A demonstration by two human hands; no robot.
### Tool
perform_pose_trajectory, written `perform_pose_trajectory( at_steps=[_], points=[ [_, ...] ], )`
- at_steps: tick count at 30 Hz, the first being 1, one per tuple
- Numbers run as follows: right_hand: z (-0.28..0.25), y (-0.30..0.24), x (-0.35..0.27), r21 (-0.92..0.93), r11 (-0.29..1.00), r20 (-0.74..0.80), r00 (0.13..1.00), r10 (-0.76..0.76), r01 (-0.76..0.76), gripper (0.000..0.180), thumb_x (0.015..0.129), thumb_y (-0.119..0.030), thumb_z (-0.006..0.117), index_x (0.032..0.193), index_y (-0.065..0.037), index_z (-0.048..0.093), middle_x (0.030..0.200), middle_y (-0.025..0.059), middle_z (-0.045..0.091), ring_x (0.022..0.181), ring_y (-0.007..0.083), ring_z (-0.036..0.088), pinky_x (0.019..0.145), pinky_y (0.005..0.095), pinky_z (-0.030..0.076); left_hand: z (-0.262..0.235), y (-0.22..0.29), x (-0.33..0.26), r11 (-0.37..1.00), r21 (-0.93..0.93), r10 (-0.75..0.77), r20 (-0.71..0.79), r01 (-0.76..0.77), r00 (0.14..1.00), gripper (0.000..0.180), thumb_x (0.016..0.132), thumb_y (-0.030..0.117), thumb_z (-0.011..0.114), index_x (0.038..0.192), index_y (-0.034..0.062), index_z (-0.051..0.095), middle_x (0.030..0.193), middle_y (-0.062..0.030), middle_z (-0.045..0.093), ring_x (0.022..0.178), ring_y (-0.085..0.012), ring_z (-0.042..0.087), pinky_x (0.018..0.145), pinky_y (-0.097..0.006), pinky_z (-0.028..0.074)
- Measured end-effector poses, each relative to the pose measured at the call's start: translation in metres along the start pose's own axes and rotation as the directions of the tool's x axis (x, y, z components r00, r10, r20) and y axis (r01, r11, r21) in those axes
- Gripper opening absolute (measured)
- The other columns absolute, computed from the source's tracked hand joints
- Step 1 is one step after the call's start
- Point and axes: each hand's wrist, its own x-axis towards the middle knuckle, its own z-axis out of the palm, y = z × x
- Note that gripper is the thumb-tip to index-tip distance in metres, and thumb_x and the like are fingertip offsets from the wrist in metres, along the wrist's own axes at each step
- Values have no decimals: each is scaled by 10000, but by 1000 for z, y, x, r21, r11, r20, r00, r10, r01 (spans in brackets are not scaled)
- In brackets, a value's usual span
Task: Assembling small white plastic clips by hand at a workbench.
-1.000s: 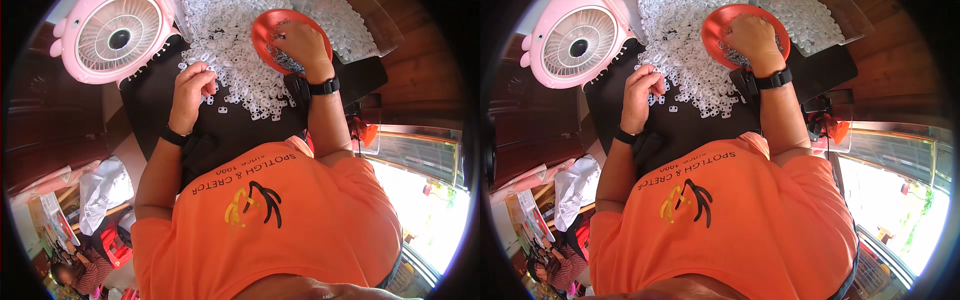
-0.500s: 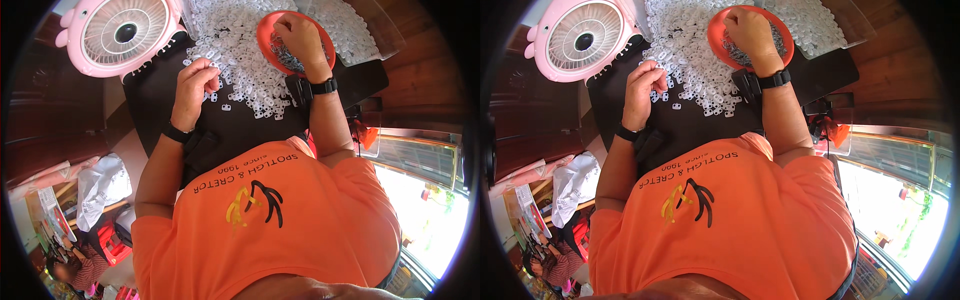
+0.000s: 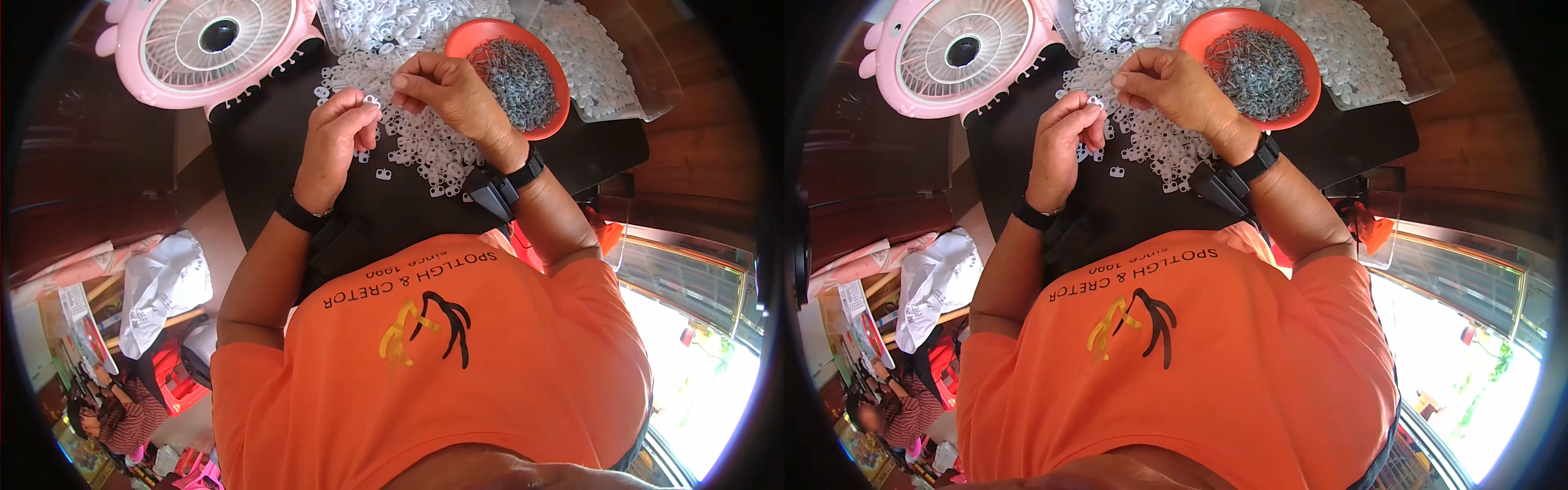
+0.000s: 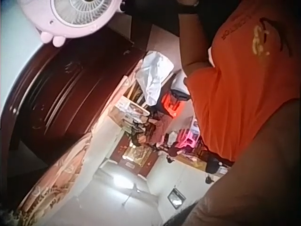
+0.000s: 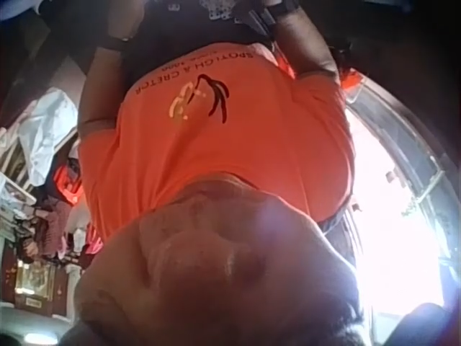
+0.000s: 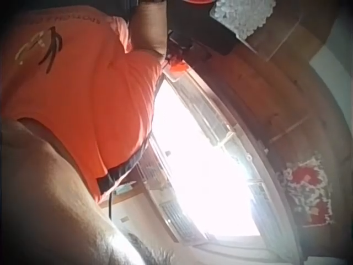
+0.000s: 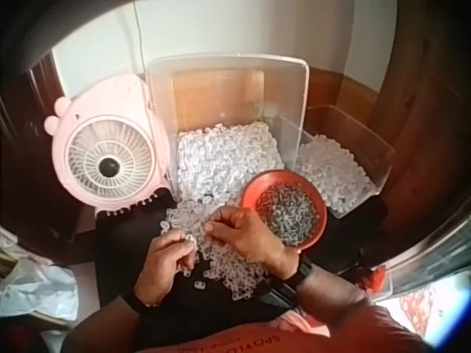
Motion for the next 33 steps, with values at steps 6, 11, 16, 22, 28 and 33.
perform_pose_trajectory(
  at_steps=[6, 11, 16, 22, 28, 33],
  points=[
    [8, 2, -3, 18, 1000, 23, 1000, -6, 6, 199, 892, -193, 622, 906, 5, 642, 752, 10, 625, 676, 49, 549, 619, 193, 458, 2, -3, 0, 999, -41, 9, 7, -8, 1000, 184, 887, 171, 523, 758, 45, 560, 601, 10, 511, 545, -54, 445, 517, -197, 333],
    [13, 2, -3, 45, 999, 41, 999, -3, 1, 201, 900, -184, 611, 913, 14, 642, 761, 14, 620, 702, 56, 557, 648, 194, 466, 4, -3, -1, 998, -53, 14, -5, -14, 1000, 181, 884, 169, 527, 754, 47, 557, 605, 8, 515, 556, -54, 448, 520, -199, 338],
    [14, 4, -5, -18, 999, 45, 998, -45, 46, 176, 901, -148, 584, 890, 19, 636, 753, 22, 618, 711, 59, 561, 659, 209, 471, 4, -3, -2, 1000, -17, 26, -13, -26, 1000, 182, 877, 157, 528, 737, 42, 548, 595, 0, 511, 540, -63, 444, 510, -204, 339],
    [15, 11, -4, -162, 983, 45, 996, -81, 87, 157, 862, -154, 612, 858, 2, 630, 715, 10, 618, 665, 59, 549, 607, 221, 456, 9, -6, -5, 999, -33, 41, -31, -42, 999, 191, 867, 137, 522, 711, 28, 539, 573, -7, 501, 511, -69, 437, 481, -217, 339],
    [16, 12, -4, -293, 944, 14, 988, -155, 152, 159, 845, -180, 626, 836, -21, 639, 670, 41, 619, 609, 80, 557, 575, 251, 462, 6, -3, -5, 997, 71, 15, 3, -15, 1000, 212, 876, 153, 485, 742, 7, 560, 610, -23, 528, 540, -84, 461, 527, -220, 360],
    [13, 6, -5, -428, 876, 59, 974, -219, 223, 188, 841, -228, 642, 881, -45, 659, 729, 82, 653, 636, 154, 617, 599, 290, 483, 1, -5, 0, 996, 85, -19, 33, 16, 999, 209, 871, 164, 517, 767, 2, 600, 607, -25, 555, 533, -76, 491, 495, -209, 370]
  ],
)
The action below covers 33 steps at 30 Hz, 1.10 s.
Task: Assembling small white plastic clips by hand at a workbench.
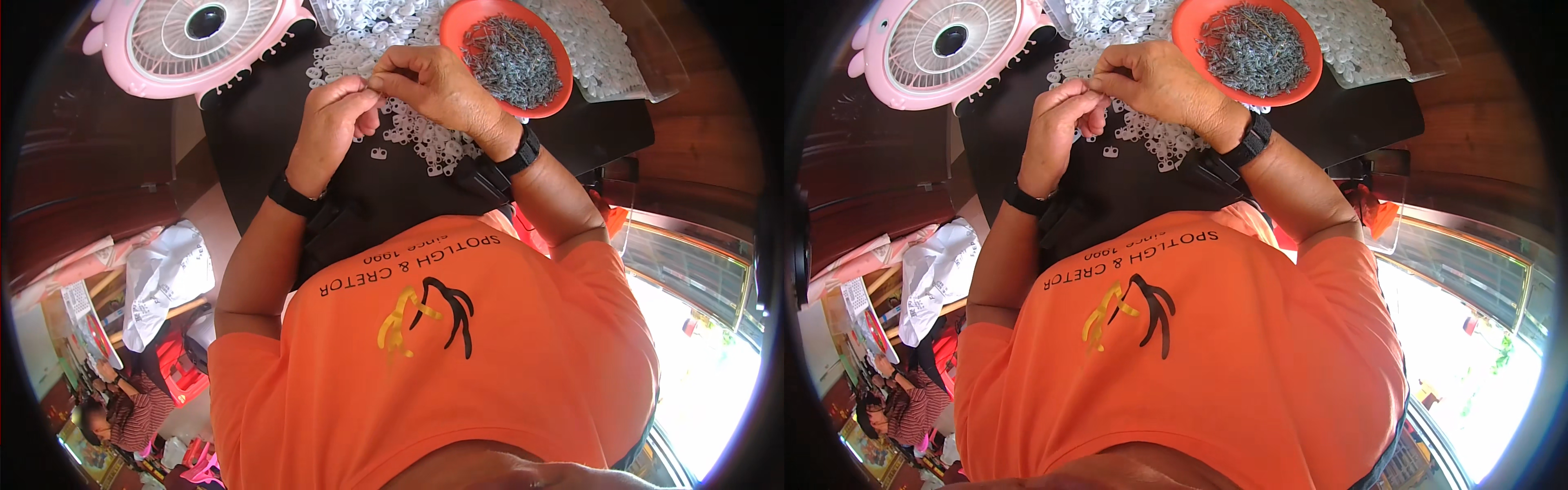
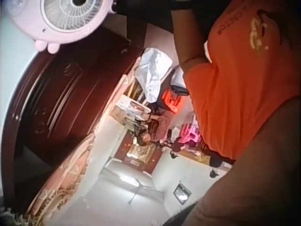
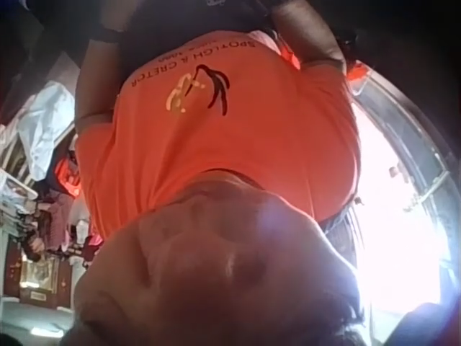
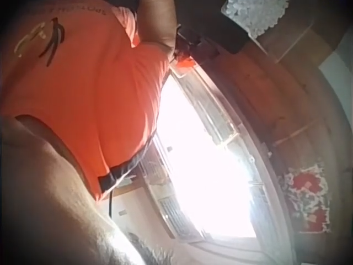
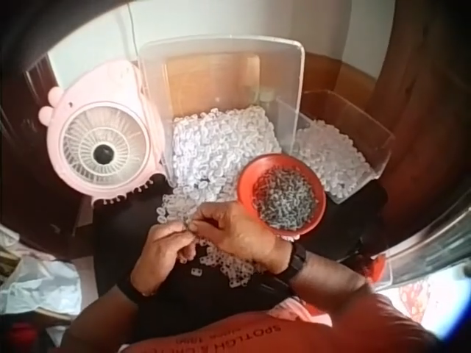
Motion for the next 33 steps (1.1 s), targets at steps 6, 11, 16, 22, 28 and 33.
perform_pose_trajectory(
  at_steps=[6, 11, 16, 22, 28, 33],
  points=[
    [-18, 10, 4, -200, 980, -197, 978, -65, 25, 194, 864, -203, 624, 947, -32, 661, 778, 90, 664, 689, 165, 624, 639, 282, 491, -15, 3, 2, 995, -39, 93, -99, -97, 991, 225, 867, 178, 511, 779, -1, 615, 623, -32, 565, 529, -83, 500, 496, -206, 364],
    [-11, 17, 8, -369, 918, -187, 955, -229, 148, 157, 821, -199, 628, 895, -69, 674, 808, 108, 656, 751, 283, 631, 665, 353, 505, -17, 1, 6, 983, -143, 87, -179, -113, 980, 233, 865, 186, 504, 771, 1, 610, 610, -33, 561, 517, -89, 497, 502, -206, 359],
    [-6, 13, 9, -594, 765, -79, 929, -363, 248, 131, 790, -185, 633, 855, -80, 675, 814, 72, 634, 809, 269, 604, 728, 363, 495, -17, 4, 4, 980, -160, 88, -185, -119, 979, 229, 857, 192, 511, 762, 8, 608, 603, -31, 560, 517, -88, 495, 498, -205, 350],
    [-4, 14, 5, -751, 616, 35, 947, -320, 236, 145, 773, -199, 647, 861, -86, 669, 859, 69, 610, 858, 271, 571, 791, 373, 472, -16, 2, 6, 978, -175, 84, -166, -113, 982, 217, 850, 180, 510, 751, 15, 611, 595, -29, 558, 511, -86, 486, 494, -208, 343],
    [-5, 15, 7, -757, 606, 54, 947, -315, 245, 152, 761, -213, 661, 846, -87, 643, 855, 70, 601, 869, 273, 564, 796, 374, 473, -13, 4, 4, 976, -185, 75, -197, -112, 977, 204, 849, 166, 513, 746, 19, 610, 587, -21, 553, 510, -84, 483, 495, -208, 339],
    [-7, 13, 5, -767, 600, 61, 957, -283, 226, 162, 751, -212, 668, 845, -86, 630, 838, 67, 604, 868, 272, 569, 785, 383, 481, -17, 0, 4, 990, -122, 56, -149, -74, 987, 220, 891, 178, 474, 797, 16, 590, 663, -21, 551, 566, -100, 513, 540, -220, 379]
  ],
)
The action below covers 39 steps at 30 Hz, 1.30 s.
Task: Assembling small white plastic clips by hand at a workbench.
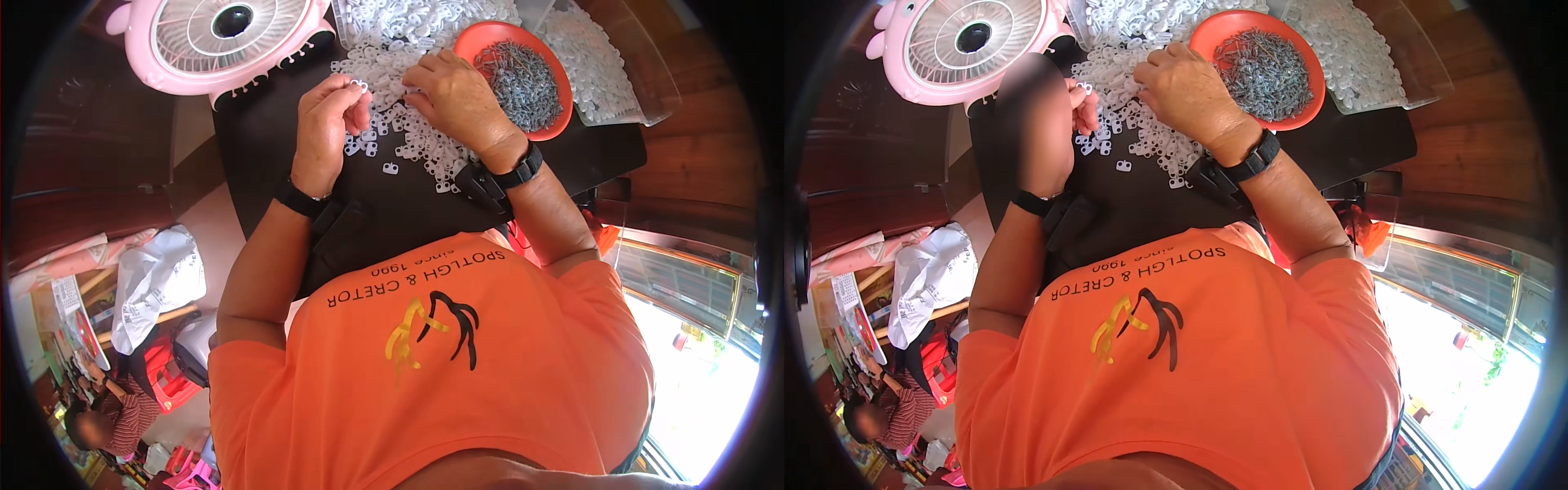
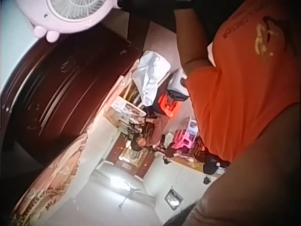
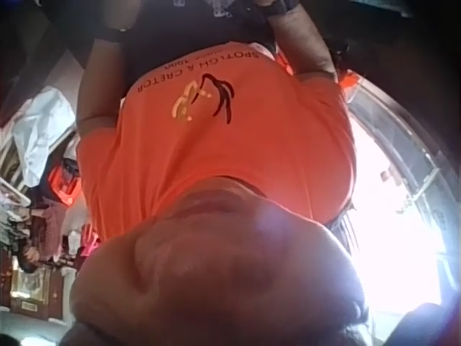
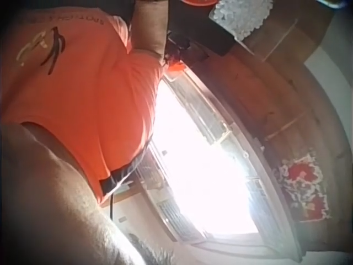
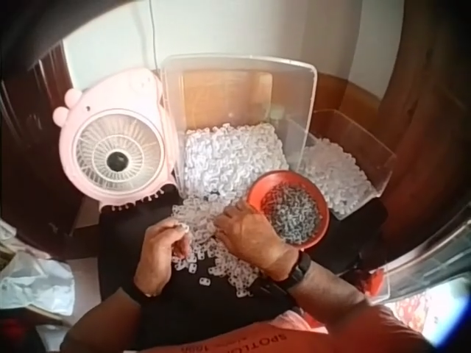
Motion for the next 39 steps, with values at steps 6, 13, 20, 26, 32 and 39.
perform_pose_trajectory(
  at_steps=[6, 13, 20, 26, 32, 39],
  points=[
    [-2, -2, 2, 198, 977, -48, 995, 87, -76, 138, 765, -179, 660, 847, -72, 630, 815, 72, 623, 795, 284, 603, 724, 362, 500, 2, -1, 1, 1000, 9, -4, 5, 4, 1000, 221, 895, 182, 474, 799, 18, 587, 667, -20, 549, 564, -100, 512, 542, -220, 383],
    [7, -4, 6, 926, 250, 202, 930, 308, -284, 144, 871, -63, 610, 996, 5, 633, 856, 19, 643, 806, 65, 595, 737, 212, 494, 8, -4, 1, 983, -185, 32, 95, -14, 995, 210, 885, 185, 491, 800, 19, 586, 737, -70, 611, 675, -146, 594, 614, -241, 432],
    [5, -9, 3, 951, 95, 272, 940, 206, -295, 181, 861, -24, 612, 1039, 4, 630, 916, 44, 655, 851, 91, 612, 778, 225, 502, 5, -6, 0, 978, -200, 82, 139, -53, 987, 226, 917, 168, 440, 840, -8, 560, 779, -93, 611, 711, -170, 603, 658, -268, 451],
    [2, -15, 2, 974, 73, 203, 967, 154, -217, 233, 858, 16, 601, 1090, 15, 621, 968, 67, 662, 889, 109, 620, 817, 240, 507, 6, -6, 0, 971, -237, 69, 101, -44, 993, 233, 919, 178, 404, 833, 0, 528, 777, -133, 611, 741, -214, 605, 694, -301, 447],
    [2, -14, 1, 969, 120, 197, 968, 152, -216, 192, 866, -25, 617, 1049, 29, 623, 924, 52, 660, 863, 106, 615, 790, 236, 508, 4, -4, 0, 980, -194, 73, 195, -34, 978, 231, 914, 188, 410, 834, 7, 528, 761, -126, 602, 718, -210, 596, 672, -300, 435],
    [5, -1, 2, 948, 83, 280, 929, 241, -307, 197, 854, -154, 673, 974, -1, 642, 847, 27, 645, 730, 67, 593, 678, 201, 500, 10, -1, -3, 968, -243, 106, 155, -66, 982, 238, 908, 179, 436, 818, -4, 559, 732, -96, 603, 658, -174, 582, 639, -272, 440]
  ],
)
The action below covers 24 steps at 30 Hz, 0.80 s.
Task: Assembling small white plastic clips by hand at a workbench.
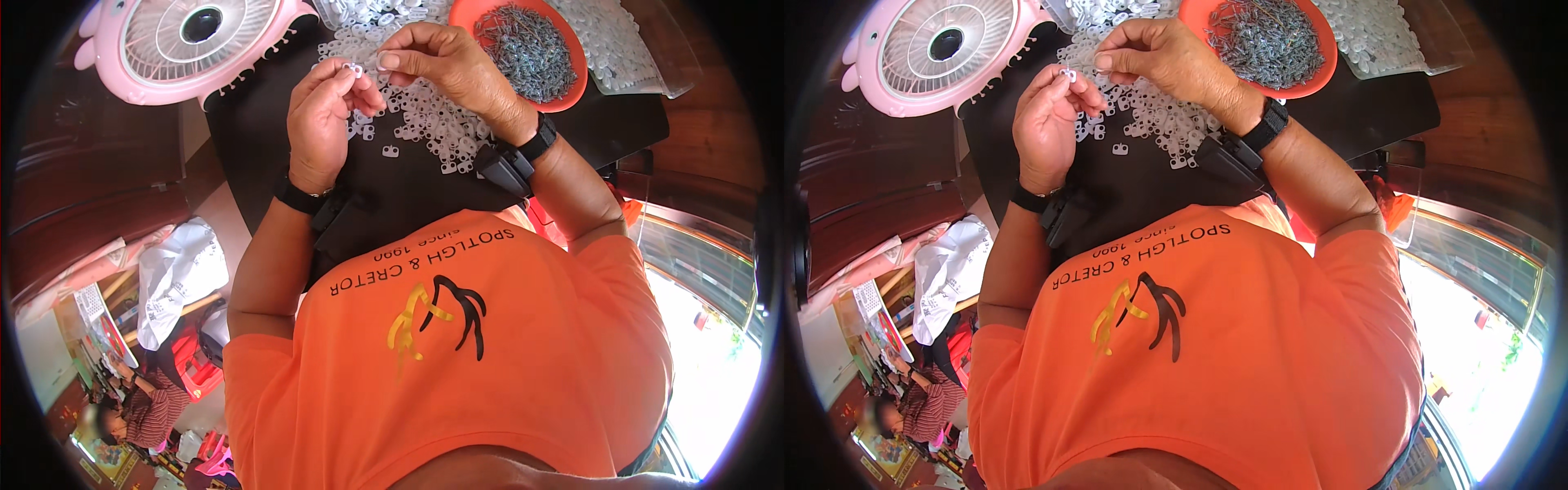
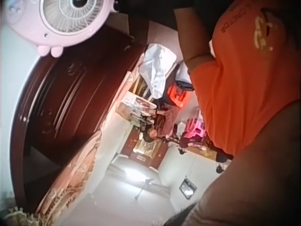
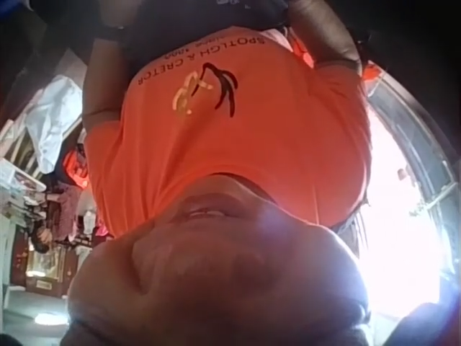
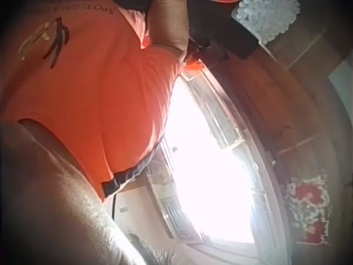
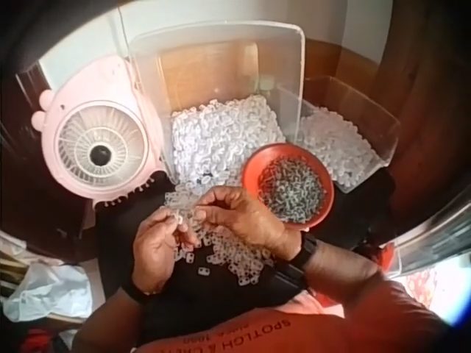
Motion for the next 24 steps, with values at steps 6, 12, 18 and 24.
perform_pose_trajectory(
  at_steps=[6, 12, 18, 24],
  points=[
    [-2, -3, 1, 21, 990, -45, 989, 139, -138, 160, 859, -99, 639, 991, -11, 655, 817, 11, 644, 712, 62, 591, 661, 190, 495, -3, -3, 1, 984, 166, -45, -90, 60, 995, 233, 904, 173, 457, 840, -11, 585, 723, -70, 605, 641, -135, 574, 612, -241, 430],
    [1, -6, 0, -146, 989, -51, 998, -34, 27, 187, 901, -117, 588, 1051, -23, 650, 811, -8, 622, 753, 46, 569, 707, 195, 480, -15, -8, 7, 991, 115, -50, -125, 65, 991, 211, 884, 172, 485, 812, 1, 585, 697, -59, 596, 604, -132, 560, 573, -236, 415],
    [-2, -1, -2, -400, 914, -60, 993, -97, 65, 183, 899, -112, 590, 1055, -35, 648, 850, -4, 644, 795, 60, 588, 740, 206, 480, -20, 1, 3, 965, 198, 238, -366, -175, 900, 172, 895, 156, 485, 902, -5, 545, 784, -97, 612, 727, -197, 602, 663, -305, 444],
    [1, 4, -2, -603, 785, -77, 970, -230, 138, 138, 837, -125, 625, 960, -85, 671, 836, 70, 673, 736, 168, 652, 669, 272, 511, -30, -15, 13, 940, 236, 326, -418, -244, 848, 190, 877, 109, 508, 905, -52, 604, 905, -103, 649, 854, -144, 579, 845, -258, 415]
  ],
)
